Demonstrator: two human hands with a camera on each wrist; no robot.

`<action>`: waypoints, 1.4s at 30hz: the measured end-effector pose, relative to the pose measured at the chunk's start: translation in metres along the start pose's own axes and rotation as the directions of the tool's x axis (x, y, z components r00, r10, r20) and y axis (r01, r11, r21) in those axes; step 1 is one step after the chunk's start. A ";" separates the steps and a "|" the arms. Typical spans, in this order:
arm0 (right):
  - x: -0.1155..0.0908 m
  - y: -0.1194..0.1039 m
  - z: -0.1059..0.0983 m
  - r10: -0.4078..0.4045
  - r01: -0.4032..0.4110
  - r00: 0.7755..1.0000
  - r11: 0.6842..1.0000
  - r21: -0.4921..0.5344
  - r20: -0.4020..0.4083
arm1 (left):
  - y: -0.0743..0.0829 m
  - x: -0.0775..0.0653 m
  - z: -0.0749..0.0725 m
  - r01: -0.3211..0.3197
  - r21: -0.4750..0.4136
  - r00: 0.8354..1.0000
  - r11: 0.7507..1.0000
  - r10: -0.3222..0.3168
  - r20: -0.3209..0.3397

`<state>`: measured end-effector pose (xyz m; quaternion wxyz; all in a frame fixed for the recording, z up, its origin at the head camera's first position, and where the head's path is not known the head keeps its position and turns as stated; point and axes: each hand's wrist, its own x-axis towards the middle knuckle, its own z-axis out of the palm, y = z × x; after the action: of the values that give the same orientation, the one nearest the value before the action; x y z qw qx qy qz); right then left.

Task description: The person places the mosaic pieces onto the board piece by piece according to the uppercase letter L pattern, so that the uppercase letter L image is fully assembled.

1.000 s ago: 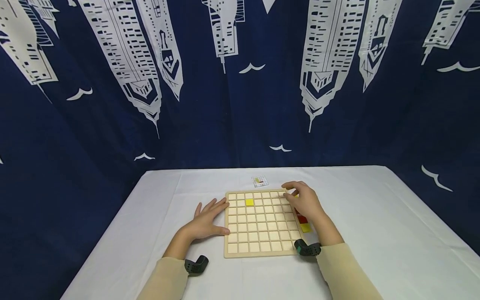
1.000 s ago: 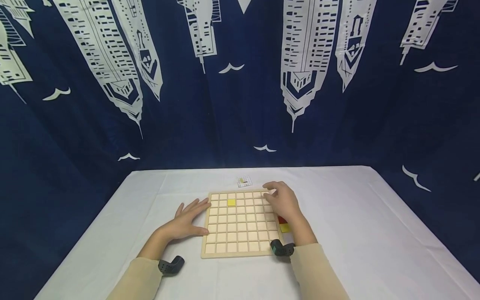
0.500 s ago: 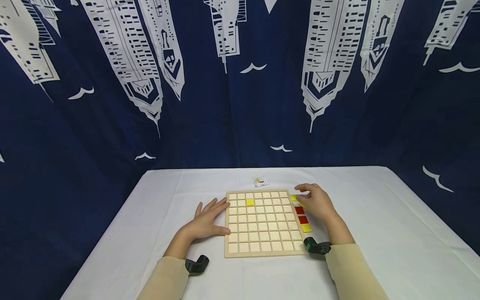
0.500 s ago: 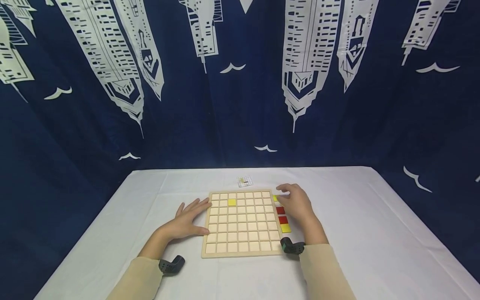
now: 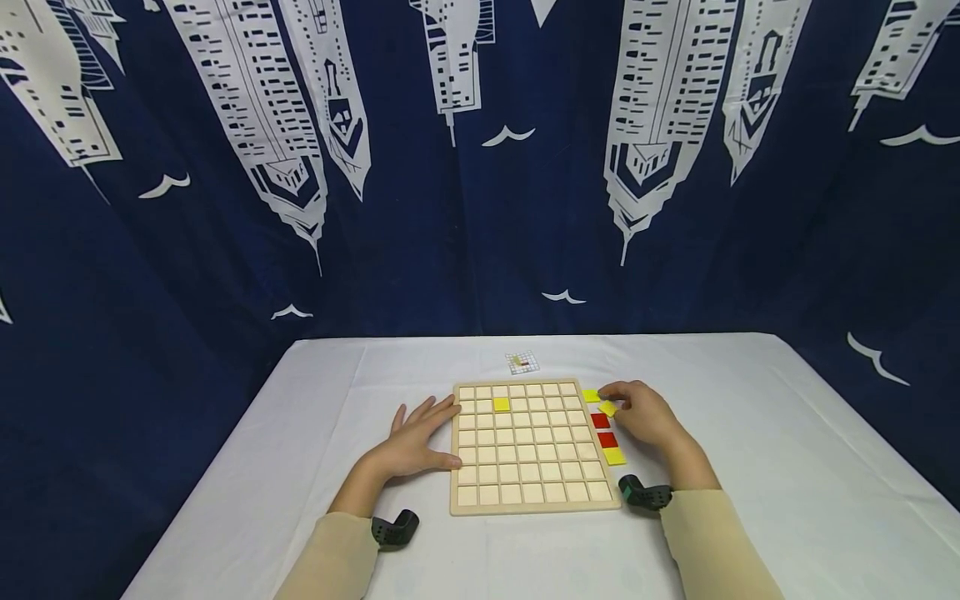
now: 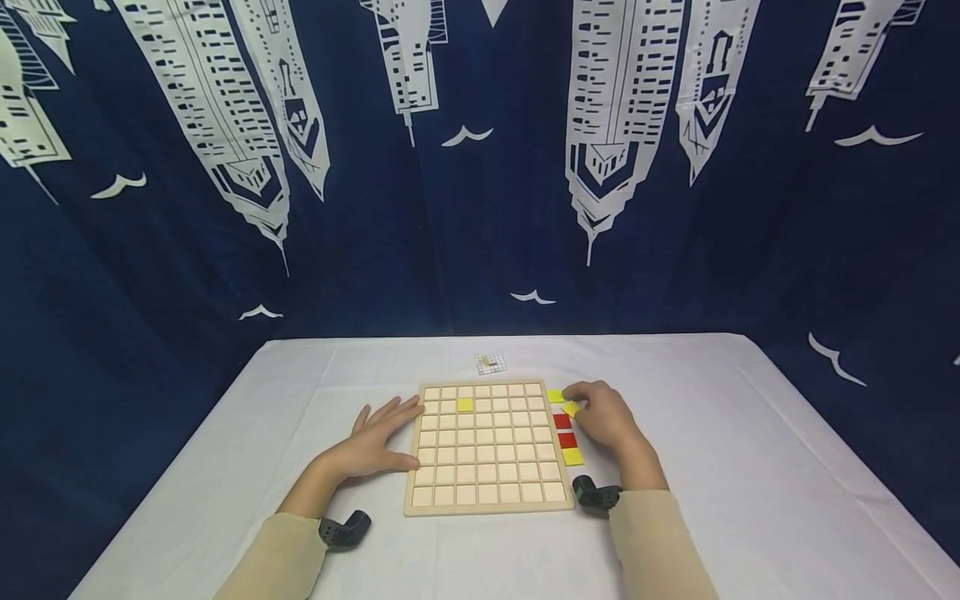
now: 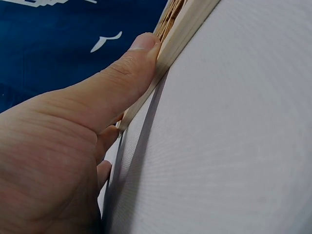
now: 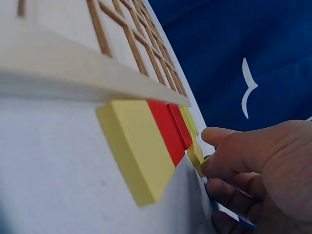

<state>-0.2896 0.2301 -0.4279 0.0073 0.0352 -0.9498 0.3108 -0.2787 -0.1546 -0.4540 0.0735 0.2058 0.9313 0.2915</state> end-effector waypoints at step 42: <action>0.004 0.009 0.002 -0.003 0.002 0.998 1.000 -0.020 -0.061 | -0.002 0.000 0.001 0.010 -0.008 1.000 1.000 -0.010 -0.008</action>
<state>-0.2947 0.2363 -0.4345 0.0372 0.0267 -0.9522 0.3021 -0.2790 -0.1556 -0.4553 0.0719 0.1996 0.9315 0.2956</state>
